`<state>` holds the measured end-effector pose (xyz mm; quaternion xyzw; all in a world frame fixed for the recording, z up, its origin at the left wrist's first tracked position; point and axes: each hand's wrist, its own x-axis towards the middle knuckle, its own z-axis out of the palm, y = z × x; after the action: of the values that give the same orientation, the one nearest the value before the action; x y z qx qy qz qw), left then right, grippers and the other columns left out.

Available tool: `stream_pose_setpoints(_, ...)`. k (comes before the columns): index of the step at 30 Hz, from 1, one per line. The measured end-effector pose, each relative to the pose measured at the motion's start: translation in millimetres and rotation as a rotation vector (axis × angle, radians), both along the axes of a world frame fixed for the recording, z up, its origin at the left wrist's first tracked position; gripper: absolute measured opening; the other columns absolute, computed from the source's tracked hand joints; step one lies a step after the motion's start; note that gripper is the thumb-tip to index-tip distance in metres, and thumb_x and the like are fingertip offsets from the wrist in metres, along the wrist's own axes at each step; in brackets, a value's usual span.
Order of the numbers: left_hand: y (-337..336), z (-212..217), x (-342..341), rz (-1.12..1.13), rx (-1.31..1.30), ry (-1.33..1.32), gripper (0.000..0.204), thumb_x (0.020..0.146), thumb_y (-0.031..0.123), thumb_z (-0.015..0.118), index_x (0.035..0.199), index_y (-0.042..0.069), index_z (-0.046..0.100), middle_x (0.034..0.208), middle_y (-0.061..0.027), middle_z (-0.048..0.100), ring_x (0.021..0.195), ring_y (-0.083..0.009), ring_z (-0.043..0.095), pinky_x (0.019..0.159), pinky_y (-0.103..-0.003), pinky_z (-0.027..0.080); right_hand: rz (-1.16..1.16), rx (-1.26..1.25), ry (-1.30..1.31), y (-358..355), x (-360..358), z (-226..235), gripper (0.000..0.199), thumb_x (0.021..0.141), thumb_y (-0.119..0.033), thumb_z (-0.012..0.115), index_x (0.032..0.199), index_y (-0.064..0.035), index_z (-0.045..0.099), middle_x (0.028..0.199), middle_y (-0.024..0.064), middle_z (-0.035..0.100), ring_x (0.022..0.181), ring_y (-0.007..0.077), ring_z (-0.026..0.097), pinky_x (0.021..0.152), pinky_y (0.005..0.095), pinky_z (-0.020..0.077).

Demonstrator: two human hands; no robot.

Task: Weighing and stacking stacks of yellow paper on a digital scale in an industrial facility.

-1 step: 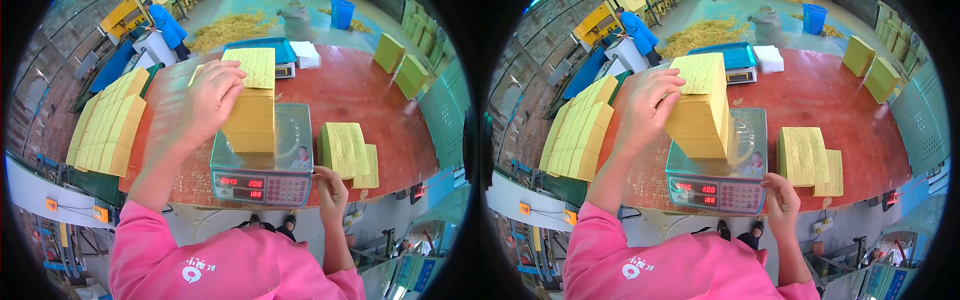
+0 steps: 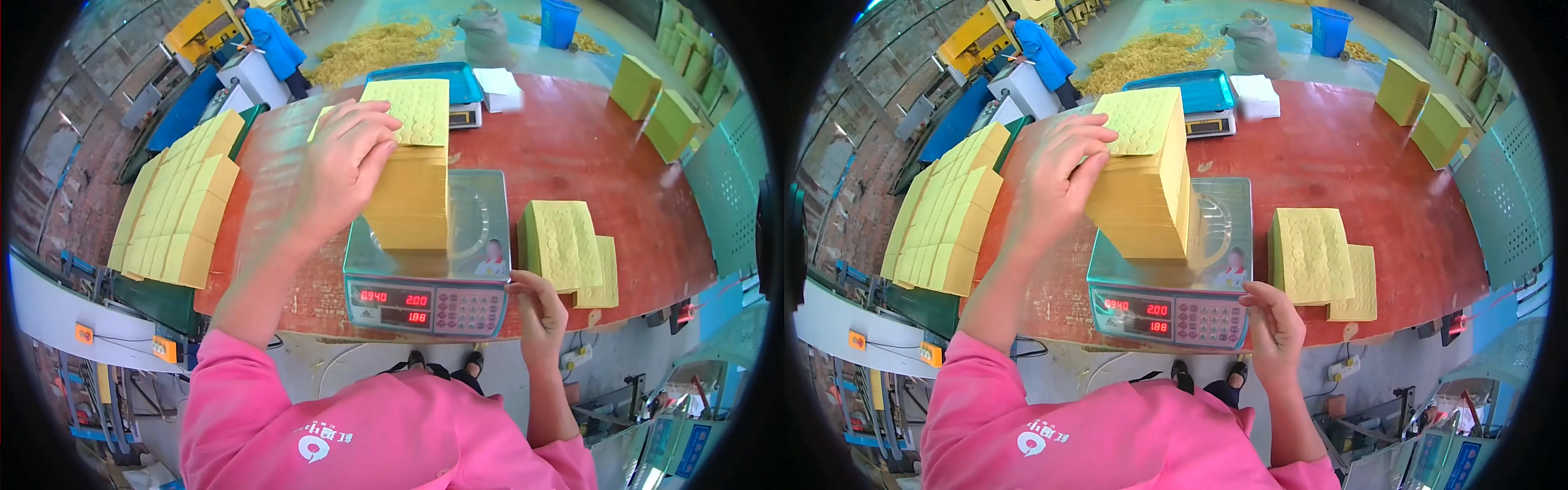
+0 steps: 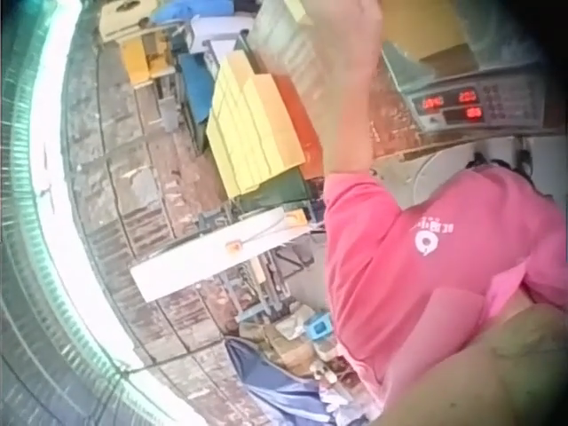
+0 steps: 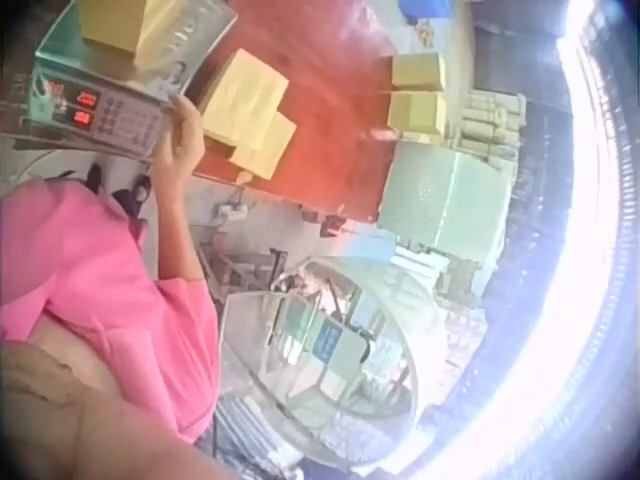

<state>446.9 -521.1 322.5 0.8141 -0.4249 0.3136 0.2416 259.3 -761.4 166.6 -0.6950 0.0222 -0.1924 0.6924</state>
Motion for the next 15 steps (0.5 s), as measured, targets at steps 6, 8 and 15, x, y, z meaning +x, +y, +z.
stream_pose_setpoints(6, -25.4, -16.1, -83.5, -0.107, 0.119, -0.189, 0.006, 0.083, 0.007, 0.068, 0.086, 0.004, 0.064, 0.109, -0.0066, 0.068, 0.114, -0.0255, 0.062, 0.104, -0.056, 0.040, 0.238, 0.525, 0.081, -5.0, 2.9, 34.9, 0.040, 0.099, -0.014, 0.053, 0.135, 0.0019, 0.050, 0.120, 0.0129, 0.060, 0.108, 0.0168, 0.061, 0.093, 0.0295, 0.0476)
stream_pose_setpoints(8, -34.1, -40.1, -114.6, -0.234, 0.227, -0.173, 0.010, 0.084, 0.007, 0.068, 0.092, 0.007, 0.061, 0.116, -0.0074, 0.066, 0.117, -0.0285, 0.060, 0.107, -0.061, 0.036, 0.451, 0.767, 0.083, -6.9, 12.1, 46.8, 0.052, 0.098, -0.025, 0.052, 0.142, 0.0011, 0.041, 0.127, 0.0128, 0.058, 0.116, 0.0191, 0.057, 0.096, 0.0339, 0.0467)
stream_pose_setpoints(15, -76.2, -95.5, -134.8, -0.279, 0.115, 0.083, 0.042, 0.089, 0.024, 0.068, 0.125, 0.005, 0.057, 0.137, -0.0182, 0.053, 0.128, -0.0323, 0.052, 0.110, -0.059, 0.033, -0.112, 0.217, 0.048, -110.8, -13.2, 26.5, 0.055, 0.085, 0.001, 0.058, 0.138, -0.0008, 0.046, 0.122, 0.0073, 0.059, 0.115, 0.0146, 0.055, 0.097, 0.0309, 0.0452)
